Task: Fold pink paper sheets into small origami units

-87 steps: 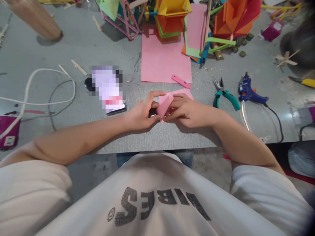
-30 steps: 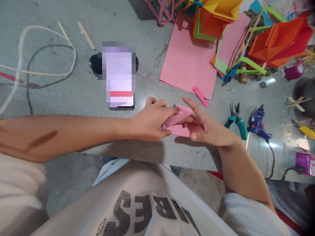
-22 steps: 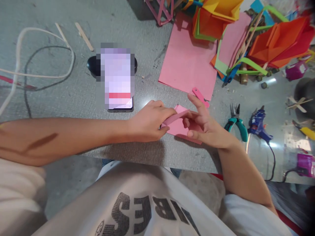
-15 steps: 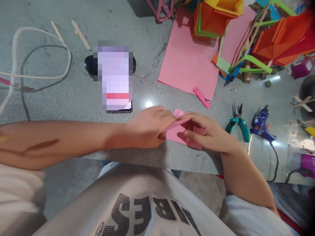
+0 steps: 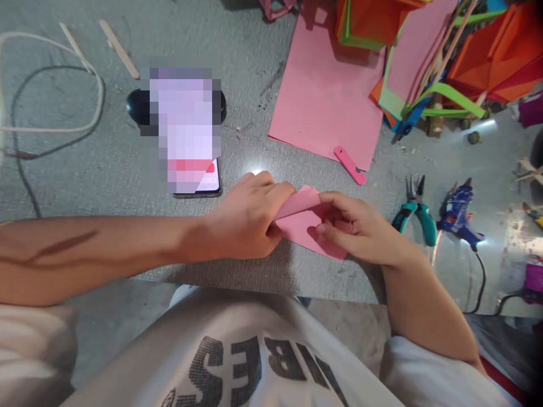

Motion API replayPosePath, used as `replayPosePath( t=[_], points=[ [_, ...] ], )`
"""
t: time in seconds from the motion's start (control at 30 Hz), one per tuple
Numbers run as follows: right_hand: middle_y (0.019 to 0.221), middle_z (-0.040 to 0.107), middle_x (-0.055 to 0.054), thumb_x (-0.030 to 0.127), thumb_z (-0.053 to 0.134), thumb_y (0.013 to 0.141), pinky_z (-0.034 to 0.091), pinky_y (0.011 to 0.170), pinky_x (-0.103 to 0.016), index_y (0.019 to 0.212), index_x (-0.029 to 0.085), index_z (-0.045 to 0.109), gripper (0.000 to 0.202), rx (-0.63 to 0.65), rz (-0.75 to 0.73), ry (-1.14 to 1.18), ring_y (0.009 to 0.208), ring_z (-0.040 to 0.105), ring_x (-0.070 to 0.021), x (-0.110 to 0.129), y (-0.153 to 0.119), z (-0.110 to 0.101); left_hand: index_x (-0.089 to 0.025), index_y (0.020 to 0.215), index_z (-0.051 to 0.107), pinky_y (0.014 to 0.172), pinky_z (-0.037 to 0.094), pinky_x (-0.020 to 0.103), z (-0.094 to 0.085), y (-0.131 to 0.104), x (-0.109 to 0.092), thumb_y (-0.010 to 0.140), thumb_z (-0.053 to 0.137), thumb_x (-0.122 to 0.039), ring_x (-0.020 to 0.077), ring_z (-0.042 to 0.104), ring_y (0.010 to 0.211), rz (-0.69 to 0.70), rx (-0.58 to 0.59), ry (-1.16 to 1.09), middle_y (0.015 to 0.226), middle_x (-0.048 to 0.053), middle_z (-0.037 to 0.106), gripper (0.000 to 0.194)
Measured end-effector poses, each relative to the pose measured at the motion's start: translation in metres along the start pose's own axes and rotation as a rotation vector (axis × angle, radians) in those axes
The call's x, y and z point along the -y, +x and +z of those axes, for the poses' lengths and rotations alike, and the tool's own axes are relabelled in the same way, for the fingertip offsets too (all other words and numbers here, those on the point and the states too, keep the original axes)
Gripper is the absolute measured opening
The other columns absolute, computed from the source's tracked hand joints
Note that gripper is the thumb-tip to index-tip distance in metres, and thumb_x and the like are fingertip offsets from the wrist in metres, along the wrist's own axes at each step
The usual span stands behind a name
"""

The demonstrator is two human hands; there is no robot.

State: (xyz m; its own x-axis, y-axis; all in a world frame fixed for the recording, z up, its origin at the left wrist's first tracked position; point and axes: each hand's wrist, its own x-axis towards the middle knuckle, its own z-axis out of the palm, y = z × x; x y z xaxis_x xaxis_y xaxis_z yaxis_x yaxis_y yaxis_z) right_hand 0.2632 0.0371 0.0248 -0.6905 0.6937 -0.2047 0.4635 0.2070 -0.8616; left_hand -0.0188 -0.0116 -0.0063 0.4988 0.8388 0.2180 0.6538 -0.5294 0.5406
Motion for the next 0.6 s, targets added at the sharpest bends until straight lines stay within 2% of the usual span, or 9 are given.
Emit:
replayPosePath(
  t=[0.17, 0.37, 0.47, 0.57, 0.6],
  points=[
    [0.134, 0.081, -0.005, 0.035, 0.08, 0.104, 0.063, 0.066, -0.036, 0.151, 0.035, 0.064, 0.049, 0.032, 0.027, 0.085, 0.082, 0.075, -0.0194, -0.006, -0.002, 0.002, -0.019, 0.12, 0.056, 0.076, 0.048, 0.041, -0.006, 0.005, 0.003, 0.078, 0.065, -0.012, 0.0273, 0.065, 0.081, -0.078, 0.065, 0.007, 0.094, 0.007, 0.069, 0.043],
    [0.142, 0.076, -0.001, 0.026, 0.075, 0.107, 0.069, 0.082, -0.036, 0.153, 0.048, 0.046, 0.059, 0.054, 0.042, 0.328, 0.109, 0.077, -0.0208, -0.01, -0.001, 0.007, -0.021, 0.133, 0.055, 0.067, 0.039, 0.035, -0.016, 0.01, 0.004, 0.076, 0.066, -0.013, 0.0245, 0.063, 0.071, -0.225, 0.162, -0.037, 0.086, 0.001, 0.066, 0.059],
    [0.137, 0.078, 0.0, 0.028, 0.075, 0.107, 0.066, 0.08, -0.036, 0.14, 0.043, 0.055, 0.041, 0.029, 0.043, 0.289, 0.103, 0.077, -0.0198, -0.008, 0.001, 0.005, -0.023, 0.136, 0.054, 0.069, 0.041, 0.035, -0.018, 0.011, 0.006, 0.076, 0.067, -0.014, 0.0222, 0.062, 0.071, -0.212, 0.155, -0.136, 0.086, 0.0, 0.068, 0.061],
    [0.118, 0.081, -0.002, 0.03, 0.077, 0.106, 0.062, 0.086, -0.04, 0.113, 0.031, 0.074, 0.007, 0.033, -0.052, 0.061, 0.097, 0.075, -0.0214, -0.005, 0.004, -0.004, -0.023, 0.137, 0.052, 0.074, 0.044, 0.035, -0.018, 0.012, 0.008, 0.081, 0.067, -0.015, 0.0191, 0.06, 0.069, -0.111, 0.167, -0.285, 0.089, -0.002, 0.071, 0.059],
    [0.113, 0.08, -0.003, 0.029, 0.076, 0.106, 0.061, 0.088, -0.041, 0.106, 0.029, 0.078, 0.002, 0.049, -0.099, -0.012, 0.098, 0.075, -0.0226, -0.004, 0.005, -0.007, -0.023, 0.138, 0.052, 0.076, 0.045, 0.035, -0.018, 0.013, 0.009, 0.083, 0.067, -0.016, 0.0184, 0.061, 0.069, -0.067, 0.188, -0.33, 0.09, -0.002, 0.072, 0.057]
  ],
)
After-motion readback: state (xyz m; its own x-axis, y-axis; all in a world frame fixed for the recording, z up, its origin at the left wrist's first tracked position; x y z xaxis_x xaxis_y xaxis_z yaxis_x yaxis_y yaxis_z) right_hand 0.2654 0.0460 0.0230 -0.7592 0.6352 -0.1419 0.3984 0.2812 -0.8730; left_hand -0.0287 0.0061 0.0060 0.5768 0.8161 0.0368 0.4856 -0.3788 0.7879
